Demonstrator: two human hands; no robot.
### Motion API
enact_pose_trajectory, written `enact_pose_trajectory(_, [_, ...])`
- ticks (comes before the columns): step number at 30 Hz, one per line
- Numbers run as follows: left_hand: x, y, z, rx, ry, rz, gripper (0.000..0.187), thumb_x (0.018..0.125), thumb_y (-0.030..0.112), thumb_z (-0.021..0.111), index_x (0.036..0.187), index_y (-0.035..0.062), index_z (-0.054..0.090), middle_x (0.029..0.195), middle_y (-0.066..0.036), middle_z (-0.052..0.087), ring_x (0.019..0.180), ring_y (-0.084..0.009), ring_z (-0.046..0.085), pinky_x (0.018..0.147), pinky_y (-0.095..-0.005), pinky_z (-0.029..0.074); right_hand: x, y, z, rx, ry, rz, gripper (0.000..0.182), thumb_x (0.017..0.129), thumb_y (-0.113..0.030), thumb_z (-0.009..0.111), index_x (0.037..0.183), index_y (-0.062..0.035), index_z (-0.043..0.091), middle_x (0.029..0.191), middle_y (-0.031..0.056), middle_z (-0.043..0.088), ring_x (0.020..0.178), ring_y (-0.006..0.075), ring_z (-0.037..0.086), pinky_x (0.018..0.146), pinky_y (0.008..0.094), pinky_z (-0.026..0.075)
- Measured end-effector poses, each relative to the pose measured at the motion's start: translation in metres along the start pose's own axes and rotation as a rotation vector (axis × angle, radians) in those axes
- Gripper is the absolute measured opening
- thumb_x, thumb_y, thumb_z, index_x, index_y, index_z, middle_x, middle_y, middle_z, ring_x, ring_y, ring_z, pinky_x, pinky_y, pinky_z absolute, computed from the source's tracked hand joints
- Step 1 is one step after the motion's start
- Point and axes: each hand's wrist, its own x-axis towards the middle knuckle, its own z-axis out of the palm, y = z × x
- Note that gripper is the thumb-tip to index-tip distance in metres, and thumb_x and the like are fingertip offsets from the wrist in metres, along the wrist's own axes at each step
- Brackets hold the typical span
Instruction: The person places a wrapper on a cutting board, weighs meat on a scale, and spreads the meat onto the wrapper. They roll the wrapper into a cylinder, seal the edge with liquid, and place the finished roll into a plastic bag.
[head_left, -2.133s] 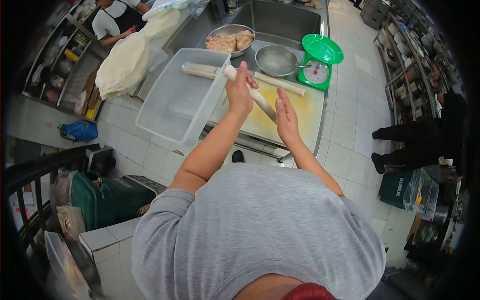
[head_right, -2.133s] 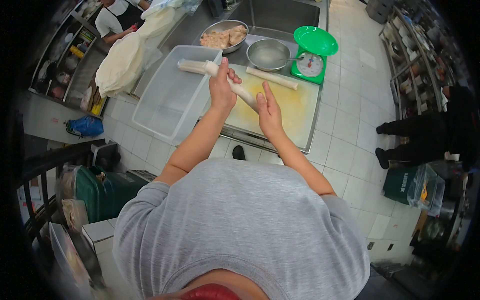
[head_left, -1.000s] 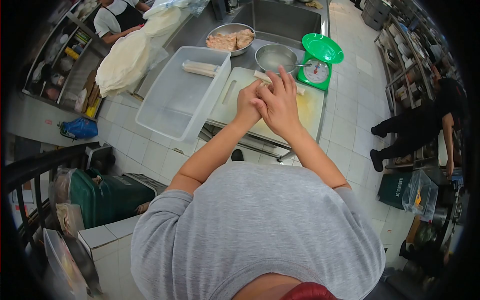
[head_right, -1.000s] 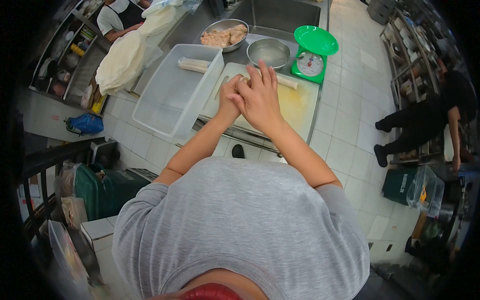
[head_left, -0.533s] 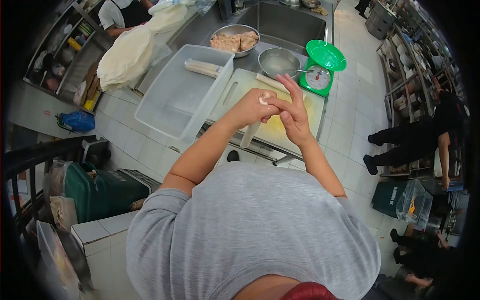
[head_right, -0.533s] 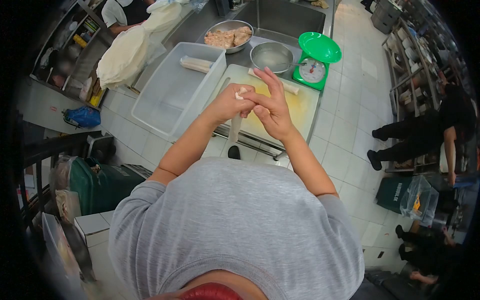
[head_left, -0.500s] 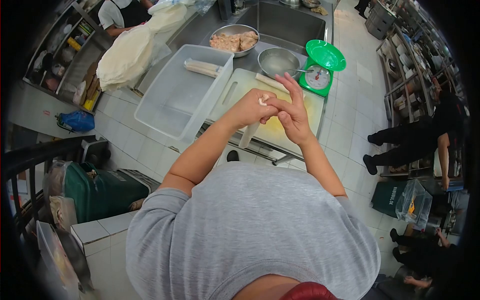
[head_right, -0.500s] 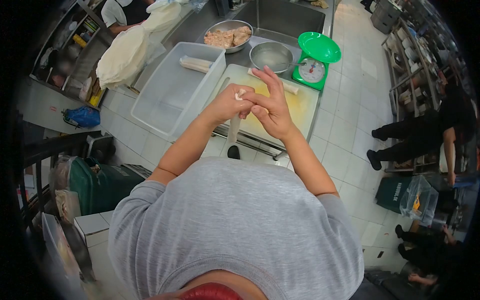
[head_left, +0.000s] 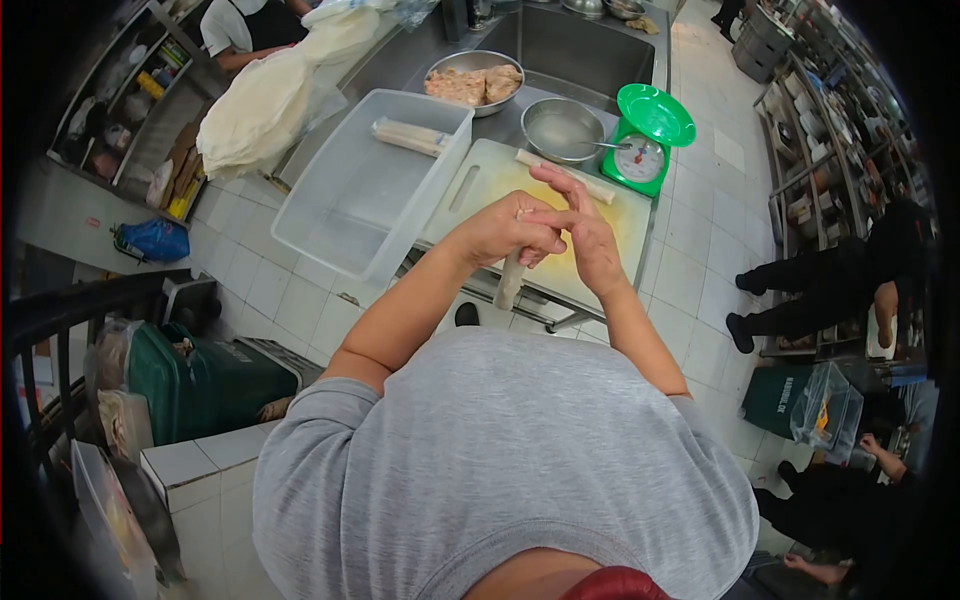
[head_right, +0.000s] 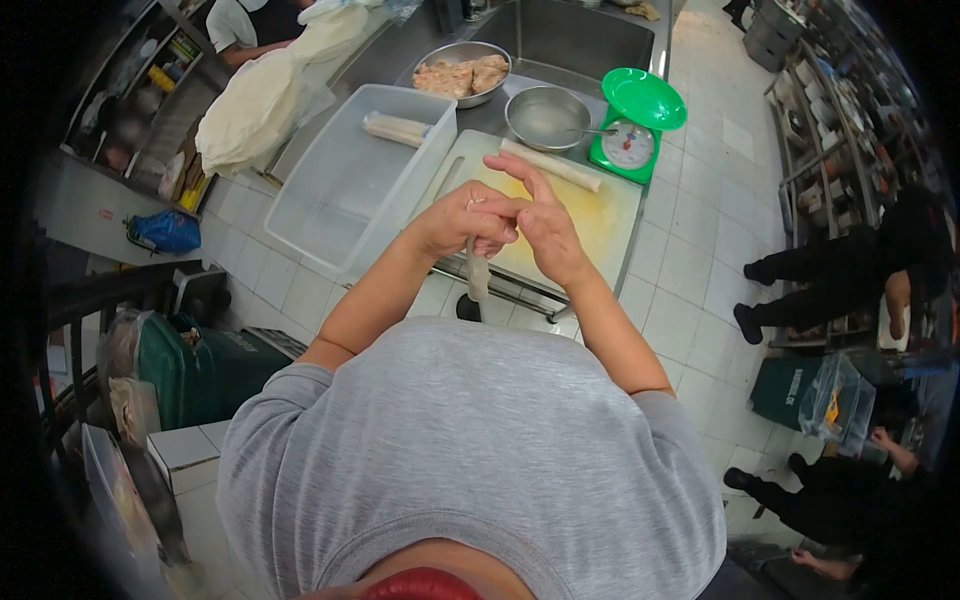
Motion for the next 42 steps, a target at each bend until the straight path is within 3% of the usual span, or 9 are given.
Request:
enact_pose_trajectory(6, [-0.006,-0.007,-0.003,0.087,-0.036,0.028,0.009,0.073,0.006,0.067,0.068,0.0019,0.061,0.052,-0.003,0.051,0.045,-0.0101,0.047,0.044,-0.0243,0.035,0.019,-0.013,-0.012,-0.403,-0.242,-0.181,0.04,0.093,-0.037,0.047,0.099,-0.0069,0.071,0.133,0.0199,0.046,0.133,0.0365,0.031,0.109,0.0483,0.022])
enact_pose_trajectory(12, [-0.015,0.008,-0.001,0.088,0.023,0.05,0.011,0.074,0.005,0.069,0.067,0.0026,0.061,0.054,-0.002,0.052,0.047,-0.0094,0.048,0.045,-0.0227,0.035,0.011,-0.016,0.004,0.005,0.073,-0.038,0.037,0.092,-0.035,0.047,0.093,-0.0065,0.071,0.132,0.0184,0.047,0.133,0.0372,0.032,0.109,0.0491,0.022])
enact_pose_trajectory(18, [-0.012,0.003,-0.007,0.121,-0.049,0.064,0.008,0.074,0.006,0.07,0.071,0.002,0.063,0.059,-0.002,0.054,0.049,-0.0086,0.049,0.046,-0.0223,0.036,0.016,-0.016,-0.006,-0.283,-0.145,-0.148,0.042,0.093,-0.039,0.044,0.1,-0.0068,0.07,0.135,0.0188,0.044,0.133,0.0374,0.032,0.109,0.0493,0.021])
enact_pose_trajectory(21, [-0.011,0.002,-0.005,0.107,-0.045,0.059,0.007,0.073,0.006,0.071,0.072,0.0021,0.065,0.059,-0.002,0.055,0.049,-0.0085,0.05,0.045,-0.022,0.036,0.021,-0.018,-0.003,-0.093,-0.03,-0.121,0.042,0.093,-0.039,0.043,0.101,-0.0085,0.071,0.137,0.0175,0.044,0.132,0.0382,0.032,0.11,0.0491,0.02])
enact_pose_trajectory(27, [-0.011,0.015,-0.007,0.161,-0.084,0.066,0.008,0.072,0.008,0.072,0.074,0.0025,0.066,0.06,-0.003,0.057,0.05,-0.0084,0.052,0.043,-0.0213,0.038,0.018,-0.023,-0.001,-0.185,-0.131,-0.098,0.04,0.093,-0.039,0.045,0.102,-0.0103,0.072,0.138,0.0169,0.045,0.132,0.0385,0.032,0.11,0.0491,0.021])
enact_pose_trajectory(33, [-0.012,0.008,-0.002,0.229,-0.047,0.045,0.01,0.073,0.009,0.072,0.07,0.0027,0.064,0.058,-0.002,0.057,0.051,-0.0073,0.053,0.044,-0.0222,0.039,0.024,-0.032,-0.009,-0.467,-0.284,-0.171,0.036,0.092,-0.035,0.047,0.103,-0.0106,0.072,0.135,0.0164,0.047,0.132,0.038,0.032,0.108,0.0493,0.023])
enact_pose_trajectory(36, [-0.012,0.011,0.0,0.303,-0.047,0.033,0.01,0.074,0.008,0.071,0.069,0.0027,0.064,0.059,-0.002,0.058,0.052,-0.0069,0.053,0.045,-0.0224,0.039,0.019,-0.029,-0.009,-0.152,-0.065,-0.143,0.036,0.092,-0.035,0.047,0.098,-0.0096,0.072,0.133,0.0164,0.048,0.132,0.038,0.032,0.108,0.0489,0.023])
enact_pose_trajectory(42, [-0.013,0.018,-0.002,0.214,-0.102,0.019,0.009,0.074,0.009,0.071,0.072,0.0023,0.064,0.062,-0.002,0.058,0.054,-0.0064,0.053,0.046,-0.0208,0.038,0.012,-0.034,-0.003,-0.273,-0.111,-0.14,0.033,0.091,-0.033,0.049,0.089,-0.0075,0.07,0.133,0.0163,0.049,0.131,0.0379,0.034,0.108,0.0483,0.025])
